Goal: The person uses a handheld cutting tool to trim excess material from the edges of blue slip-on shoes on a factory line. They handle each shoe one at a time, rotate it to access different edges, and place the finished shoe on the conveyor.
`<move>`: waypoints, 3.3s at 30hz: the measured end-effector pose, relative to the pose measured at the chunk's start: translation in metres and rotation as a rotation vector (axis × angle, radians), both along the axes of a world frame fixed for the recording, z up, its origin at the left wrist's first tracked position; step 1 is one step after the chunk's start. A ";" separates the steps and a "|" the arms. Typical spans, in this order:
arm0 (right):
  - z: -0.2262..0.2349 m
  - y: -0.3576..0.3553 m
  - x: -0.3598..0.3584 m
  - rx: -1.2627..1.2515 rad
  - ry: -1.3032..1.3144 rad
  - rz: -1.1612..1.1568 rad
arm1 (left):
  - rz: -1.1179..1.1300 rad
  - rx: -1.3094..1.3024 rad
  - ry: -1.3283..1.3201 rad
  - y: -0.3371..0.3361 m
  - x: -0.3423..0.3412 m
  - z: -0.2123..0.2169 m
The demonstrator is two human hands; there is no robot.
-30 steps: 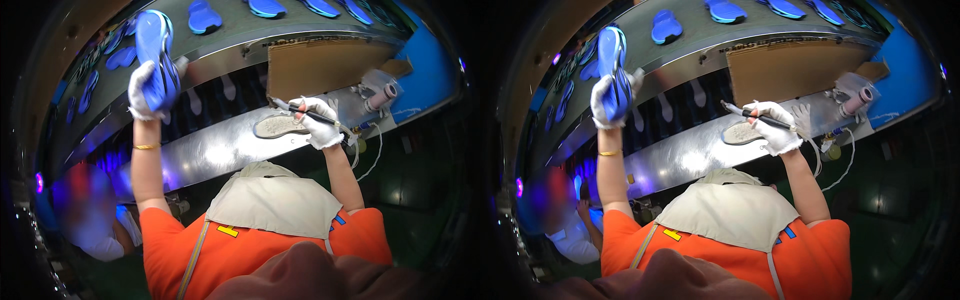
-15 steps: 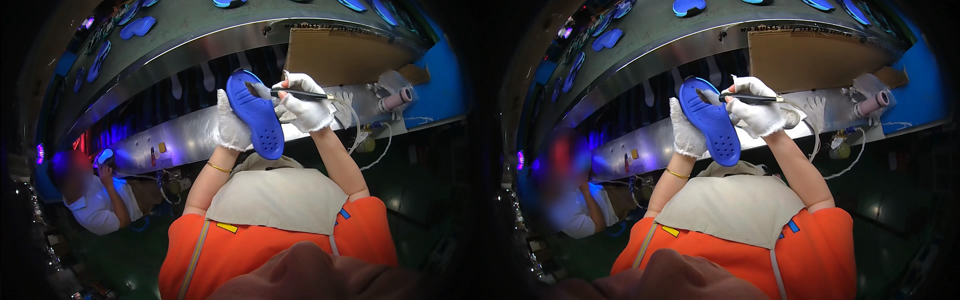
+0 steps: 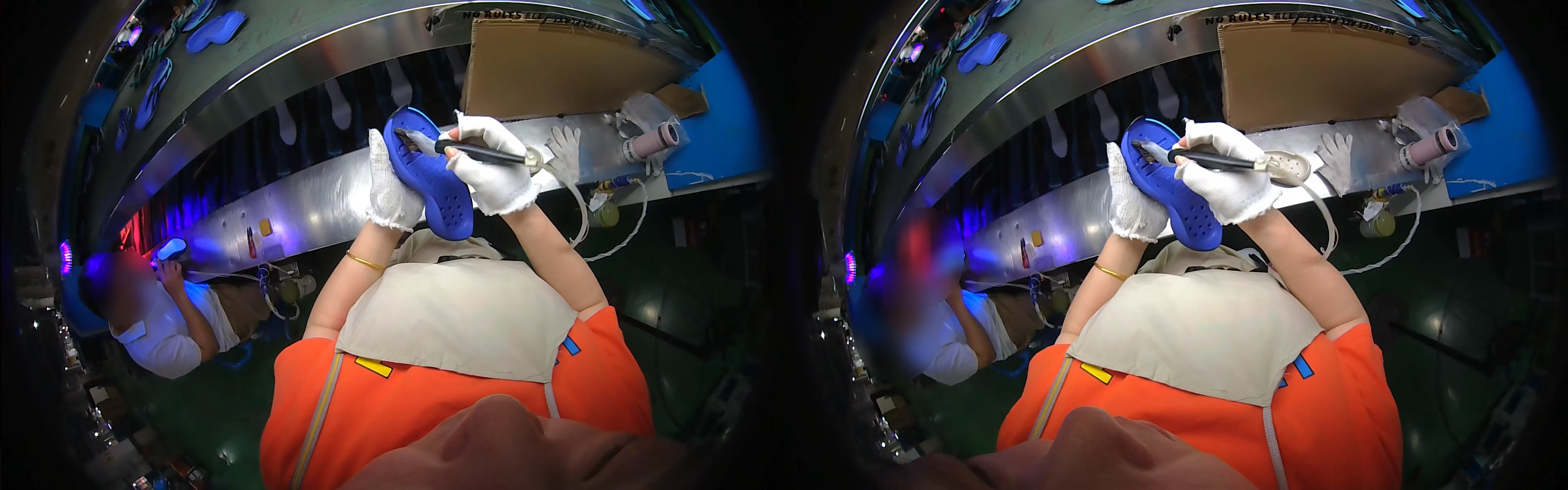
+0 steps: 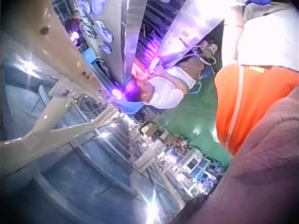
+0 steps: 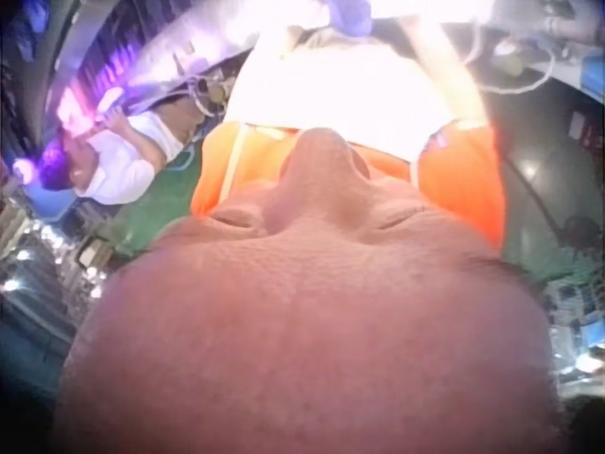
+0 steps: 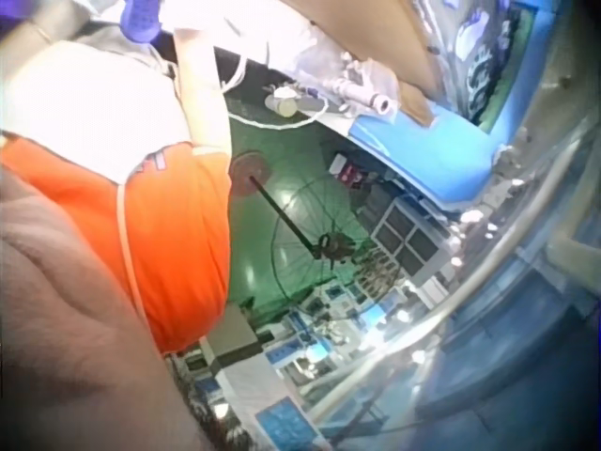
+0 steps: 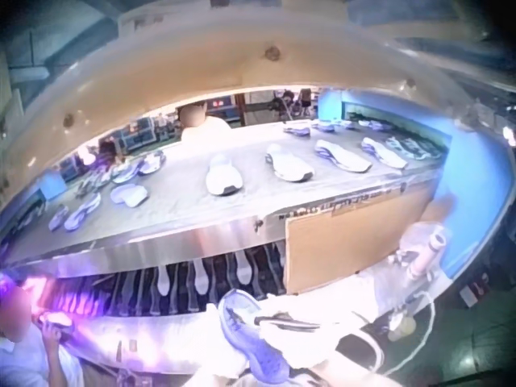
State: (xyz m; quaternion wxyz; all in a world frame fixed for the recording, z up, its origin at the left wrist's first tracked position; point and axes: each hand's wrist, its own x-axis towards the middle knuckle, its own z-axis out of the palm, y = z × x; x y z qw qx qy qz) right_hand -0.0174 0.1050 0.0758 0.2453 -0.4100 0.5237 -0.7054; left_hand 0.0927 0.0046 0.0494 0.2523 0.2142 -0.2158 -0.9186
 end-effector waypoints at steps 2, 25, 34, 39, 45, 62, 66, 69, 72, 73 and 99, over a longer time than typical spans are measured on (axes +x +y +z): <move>-0.001 0.003 0.002 -0.008 0.313 -0.031 | -0.042 0.033 0.025 -0.005 -0.001 -0.004; -0.018 0.035 0.005 0.071 0.004 0.199 | -0.161 -0.060 0.075 0.000 0.022 -0.020; 0.001 0.019 0.007 0.185 -0.100 0.290 | -0.097 -0.135 0.474 -0.026 -0.004 -0.002; -0.010 0.014 0.007 0.062 0.000 0.222 | -0.135 -0.191 0.504 -0.044 0.001 -0.002; -0.004 0.008 0.002 0.137 -0.378 0.288 | -0.162 -0.371 0.371 -0.057 0.007 0.004; 0.005 -0.008 -0.013 0.251 0.456 0.424 | -0.435 -0.575 -0.330 -0.083 0.002 0.019; 0.022 -0.006 -0.015 0.478 0.276 0.495 | -0.431 -0.614 -0.440 -0.083 0.002 0.014; 0.009 -0.012 -0.019 0.346 0.193 0.439 | -0.375 -0.584 -0.415 -0.081 -0.003 0.021; 0.009 -0.012 -0.022 0.396 0.429 0.432 | -0.395 -0.571 -0.397 -0.090 -0.003 0.013; 0.008 -0.011 -0.025 0.405 0.464 0.455 | -0.387 -0.578 -0.391 -0.091 -0.002 0.010; -0.007 -0.001 -0.027 0.129 -0.046 0.063 | -0.147 0.119 0.305 -0.029 0.014 -0.033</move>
